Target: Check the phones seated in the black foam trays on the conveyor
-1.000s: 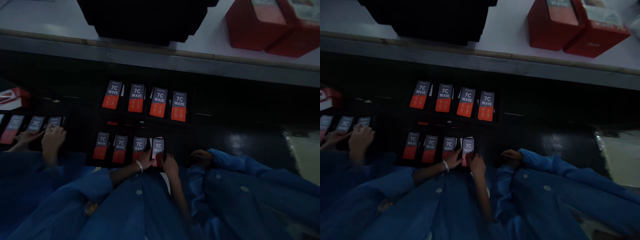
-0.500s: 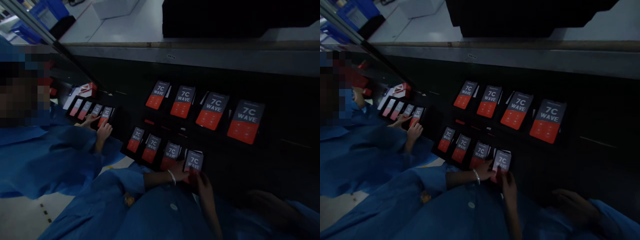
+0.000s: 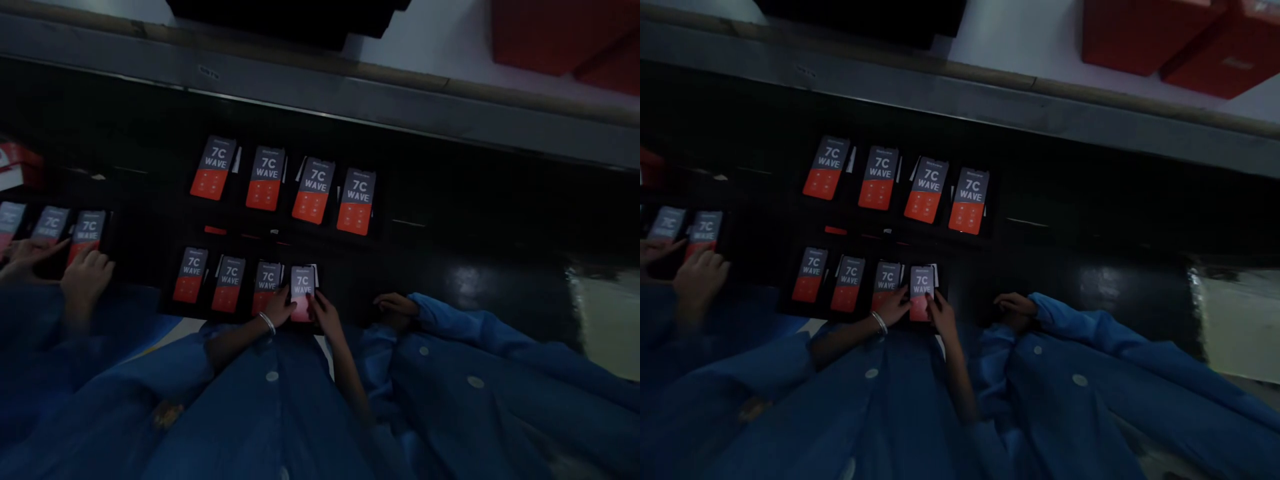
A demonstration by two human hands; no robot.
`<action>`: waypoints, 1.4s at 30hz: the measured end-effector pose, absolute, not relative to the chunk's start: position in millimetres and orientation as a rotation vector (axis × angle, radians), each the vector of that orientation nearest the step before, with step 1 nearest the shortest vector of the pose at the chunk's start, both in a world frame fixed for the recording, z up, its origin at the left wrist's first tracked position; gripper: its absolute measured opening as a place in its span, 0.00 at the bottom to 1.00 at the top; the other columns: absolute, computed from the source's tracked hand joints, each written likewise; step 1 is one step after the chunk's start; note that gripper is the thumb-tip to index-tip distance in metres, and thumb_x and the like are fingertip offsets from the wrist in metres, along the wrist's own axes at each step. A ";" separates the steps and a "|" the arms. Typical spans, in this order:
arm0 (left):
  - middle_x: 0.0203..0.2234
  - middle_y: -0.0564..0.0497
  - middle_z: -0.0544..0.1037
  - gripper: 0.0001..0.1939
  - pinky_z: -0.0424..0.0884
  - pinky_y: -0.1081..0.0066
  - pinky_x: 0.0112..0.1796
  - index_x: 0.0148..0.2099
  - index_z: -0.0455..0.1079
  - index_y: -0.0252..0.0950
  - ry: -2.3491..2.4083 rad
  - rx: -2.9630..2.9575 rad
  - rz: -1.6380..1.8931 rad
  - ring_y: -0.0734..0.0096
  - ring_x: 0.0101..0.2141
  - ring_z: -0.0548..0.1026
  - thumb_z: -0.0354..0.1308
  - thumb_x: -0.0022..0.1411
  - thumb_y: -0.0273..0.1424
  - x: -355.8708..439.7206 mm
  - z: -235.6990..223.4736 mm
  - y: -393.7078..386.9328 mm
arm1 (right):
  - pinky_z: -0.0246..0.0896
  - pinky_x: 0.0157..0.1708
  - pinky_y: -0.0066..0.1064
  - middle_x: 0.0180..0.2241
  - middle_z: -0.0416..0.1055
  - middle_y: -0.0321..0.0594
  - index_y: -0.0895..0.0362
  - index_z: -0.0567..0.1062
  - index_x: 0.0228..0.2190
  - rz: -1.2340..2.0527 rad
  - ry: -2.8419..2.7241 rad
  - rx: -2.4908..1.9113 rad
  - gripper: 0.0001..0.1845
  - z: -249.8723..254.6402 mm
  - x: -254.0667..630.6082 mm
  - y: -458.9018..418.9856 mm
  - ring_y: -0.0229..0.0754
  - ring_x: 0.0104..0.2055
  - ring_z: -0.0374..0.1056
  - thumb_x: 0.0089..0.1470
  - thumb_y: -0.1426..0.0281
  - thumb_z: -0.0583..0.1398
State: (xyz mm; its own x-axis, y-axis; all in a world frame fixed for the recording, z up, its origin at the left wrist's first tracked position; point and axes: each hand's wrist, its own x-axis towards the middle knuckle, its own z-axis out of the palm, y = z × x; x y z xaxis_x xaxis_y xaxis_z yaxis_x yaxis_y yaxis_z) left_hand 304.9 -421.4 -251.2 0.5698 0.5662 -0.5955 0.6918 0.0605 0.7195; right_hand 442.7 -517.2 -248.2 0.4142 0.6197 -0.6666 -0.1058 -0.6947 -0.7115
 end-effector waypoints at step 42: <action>0.45 0.43 0.76 0.19 0.70 0.61 0.49 0.52 0.68 0.32 1.441 1.635 0.156 0.63 0.45 0.75 0.47 0.59 0.28 186.0 -229.3 -373.0 | 0.64 0.29 0.31 0.25 0.70 0.35 0.57 0.61 0.58 1.530 -0.572 -1.844 0.38 -251.2 370.4 -474.0 0.40 0.24 0.65 0.49 0.55 0.59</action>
